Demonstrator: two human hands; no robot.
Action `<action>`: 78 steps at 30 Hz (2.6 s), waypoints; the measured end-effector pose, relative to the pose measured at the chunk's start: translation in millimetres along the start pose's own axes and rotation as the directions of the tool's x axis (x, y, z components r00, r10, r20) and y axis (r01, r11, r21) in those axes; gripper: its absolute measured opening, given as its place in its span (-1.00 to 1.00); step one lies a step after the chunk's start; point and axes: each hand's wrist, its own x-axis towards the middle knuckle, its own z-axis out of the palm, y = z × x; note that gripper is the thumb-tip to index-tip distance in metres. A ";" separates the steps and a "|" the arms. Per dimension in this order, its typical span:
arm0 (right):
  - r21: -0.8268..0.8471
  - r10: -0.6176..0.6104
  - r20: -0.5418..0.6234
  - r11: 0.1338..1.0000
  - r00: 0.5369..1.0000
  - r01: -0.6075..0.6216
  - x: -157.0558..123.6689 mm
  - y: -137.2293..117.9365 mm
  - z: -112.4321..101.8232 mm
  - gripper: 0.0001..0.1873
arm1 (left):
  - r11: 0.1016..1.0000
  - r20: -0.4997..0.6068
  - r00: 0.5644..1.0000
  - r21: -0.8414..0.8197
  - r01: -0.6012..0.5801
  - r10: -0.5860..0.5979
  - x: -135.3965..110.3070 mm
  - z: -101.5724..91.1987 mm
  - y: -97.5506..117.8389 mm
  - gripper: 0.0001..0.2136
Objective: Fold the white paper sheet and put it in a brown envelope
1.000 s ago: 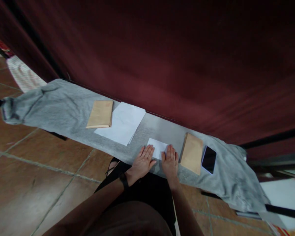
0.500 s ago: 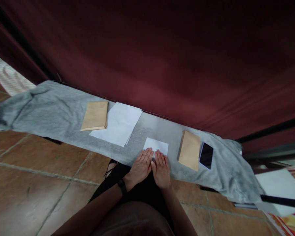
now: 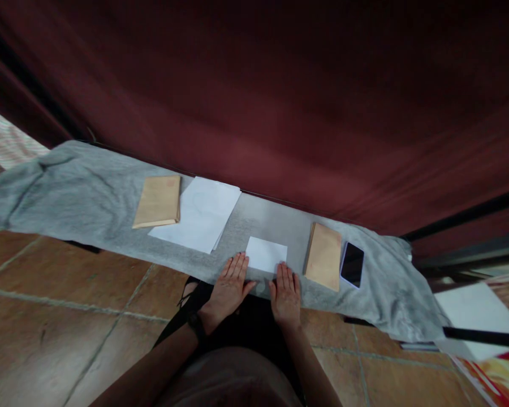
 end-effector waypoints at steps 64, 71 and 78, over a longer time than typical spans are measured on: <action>-0.062 0.068 0.004 0.996 0.998 -0.068 27.4 -2.5 0.9 -0.40 | 0.992 -0.018 0.992 0.008 0.127 -0.127 33.9 10.0 13.9 -0.45; -0.060 0.105 -0.037 0.992 0.994 -0.107 24.2 -0.7 4.5 -0.39 | 0.984 -0.013 0.984 0.008 0.177 -0.177 31.3 9.3 12.6 -0.44; -0.069 0.130 -0.061 0.989 0.990 -0.134 20.0 3.0 5.9 -0.39 | 0.980 -0.025 0.980 -0.003 0.199 -0.199 31.2 6.6 12.7 -0.45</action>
